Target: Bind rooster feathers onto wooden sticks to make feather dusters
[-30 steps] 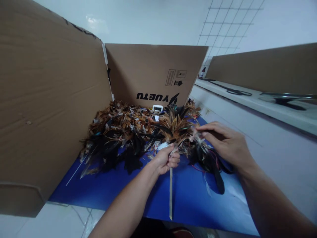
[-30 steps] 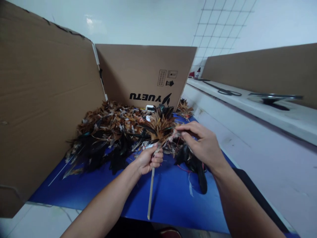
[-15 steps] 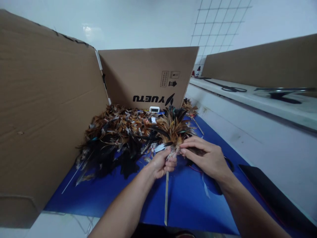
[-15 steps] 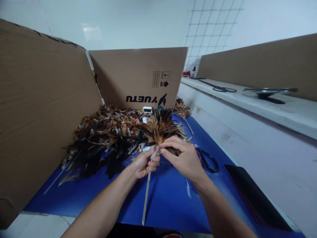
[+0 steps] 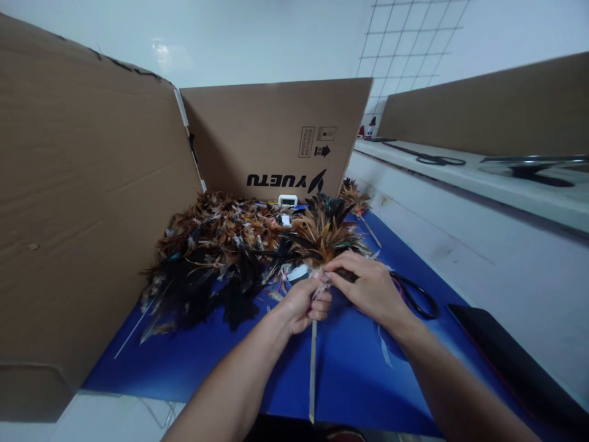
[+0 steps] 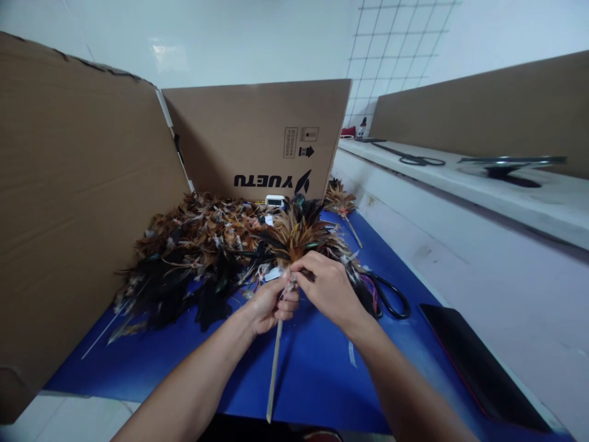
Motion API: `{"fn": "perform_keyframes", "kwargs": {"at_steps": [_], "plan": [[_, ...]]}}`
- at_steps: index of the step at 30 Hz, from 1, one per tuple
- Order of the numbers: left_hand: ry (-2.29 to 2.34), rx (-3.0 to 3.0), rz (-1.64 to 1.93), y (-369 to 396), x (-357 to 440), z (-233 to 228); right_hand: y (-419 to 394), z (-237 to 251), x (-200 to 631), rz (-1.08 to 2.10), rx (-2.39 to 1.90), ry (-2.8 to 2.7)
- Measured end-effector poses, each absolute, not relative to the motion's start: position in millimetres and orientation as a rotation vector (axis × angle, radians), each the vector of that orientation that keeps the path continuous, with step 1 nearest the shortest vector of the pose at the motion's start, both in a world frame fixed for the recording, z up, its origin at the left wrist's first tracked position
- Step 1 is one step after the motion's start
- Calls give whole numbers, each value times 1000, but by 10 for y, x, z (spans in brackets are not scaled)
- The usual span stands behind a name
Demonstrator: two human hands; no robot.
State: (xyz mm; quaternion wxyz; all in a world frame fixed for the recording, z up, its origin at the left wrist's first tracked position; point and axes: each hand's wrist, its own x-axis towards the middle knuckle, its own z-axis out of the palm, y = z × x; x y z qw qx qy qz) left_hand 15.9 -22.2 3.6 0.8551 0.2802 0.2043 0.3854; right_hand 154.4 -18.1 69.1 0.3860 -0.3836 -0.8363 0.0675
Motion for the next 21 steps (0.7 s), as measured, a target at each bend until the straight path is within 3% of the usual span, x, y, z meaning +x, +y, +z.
{"fn": "perform_keyframes", "kwargs": {"at_steps": [21], "plan": [[470,748,799,-317,179,129,-140,787,1518,149,-1080,-2265]]}}
